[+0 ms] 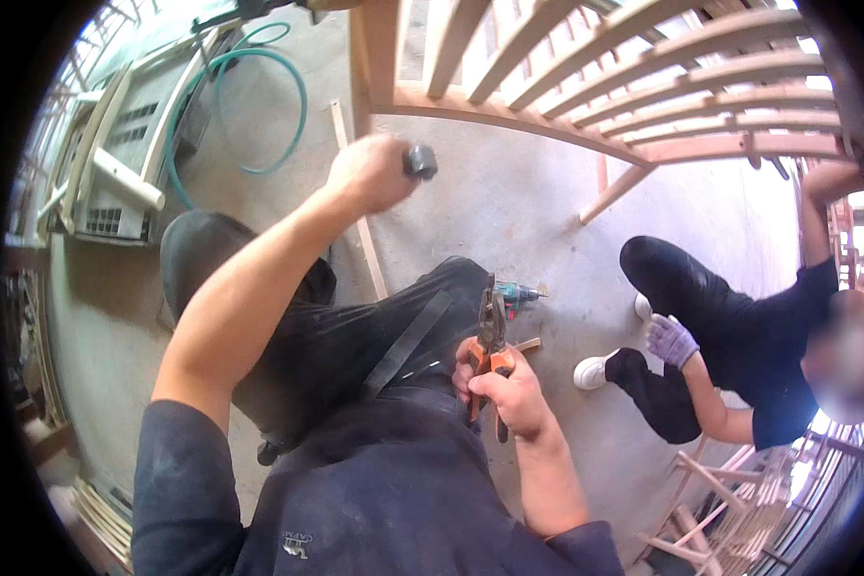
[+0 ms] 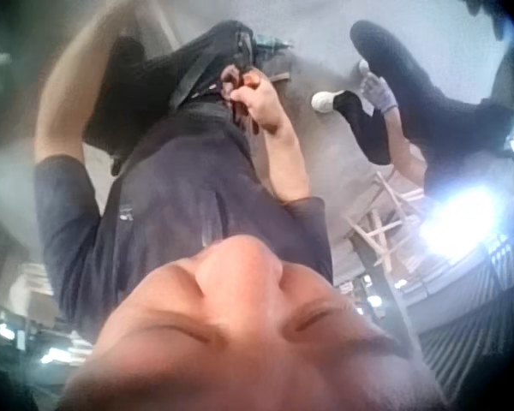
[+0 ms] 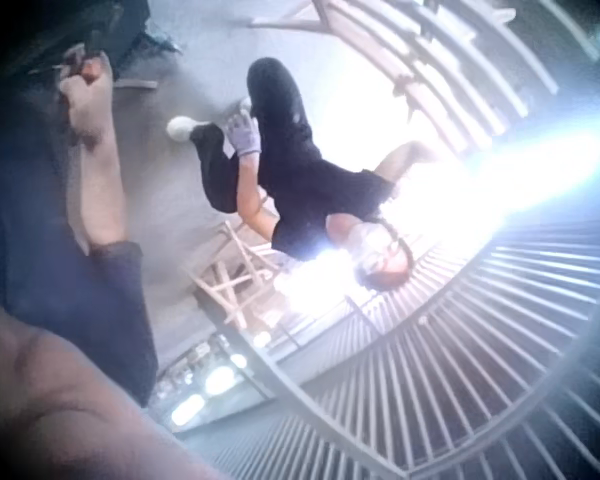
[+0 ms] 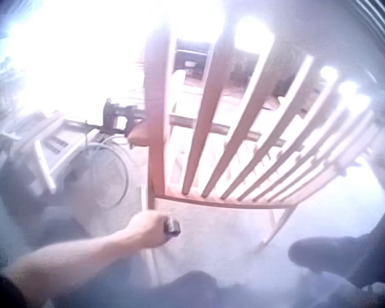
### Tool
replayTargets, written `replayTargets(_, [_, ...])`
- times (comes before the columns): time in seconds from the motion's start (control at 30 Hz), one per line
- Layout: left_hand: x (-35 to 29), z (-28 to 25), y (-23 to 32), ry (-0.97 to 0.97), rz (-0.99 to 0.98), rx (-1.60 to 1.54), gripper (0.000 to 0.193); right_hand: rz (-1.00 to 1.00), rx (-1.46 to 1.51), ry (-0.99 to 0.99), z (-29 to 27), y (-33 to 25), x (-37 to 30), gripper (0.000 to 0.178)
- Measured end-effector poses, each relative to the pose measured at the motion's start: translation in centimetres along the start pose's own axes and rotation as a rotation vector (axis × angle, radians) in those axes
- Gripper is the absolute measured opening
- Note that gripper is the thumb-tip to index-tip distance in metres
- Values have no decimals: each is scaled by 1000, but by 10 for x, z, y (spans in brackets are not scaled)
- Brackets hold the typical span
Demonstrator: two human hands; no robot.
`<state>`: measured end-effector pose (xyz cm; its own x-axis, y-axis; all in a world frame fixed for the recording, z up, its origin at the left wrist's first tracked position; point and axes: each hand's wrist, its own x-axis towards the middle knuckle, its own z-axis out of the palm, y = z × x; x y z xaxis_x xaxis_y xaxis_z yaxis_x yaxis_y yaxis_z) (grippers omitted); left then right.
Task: The person retrieves a drill bit from a workbench and walks to a wooden chair frame. They use a pneumatic drill to fasten the chair's back slats to the frame, working alongside another person who assists with the assembly. The person then returns to the workbench to change the drill bit and continues working on the chair.
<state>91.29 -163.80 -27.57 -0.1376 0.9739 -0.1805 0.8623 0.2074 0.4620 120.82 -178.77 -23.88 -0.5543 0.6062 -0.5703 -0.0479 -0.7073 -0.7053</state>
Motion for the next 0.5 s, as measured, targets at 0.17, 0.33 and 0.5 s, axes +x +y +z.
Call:
replayTargets(0.17, [-38, -14, 32, -362, 146, -567, 21, -23, -87, 11, 6, -17, -5, 31])
replayTargets(0.33, [-56, -42, 53, -527, 281, -886, 29, -5, -17, 3, 9, -13, -3, 31])
replayTargets(0.5, [-63, -36, 56, -589, 339, -867, 28, 9, -24, -27, 11, -17, -3, 31])
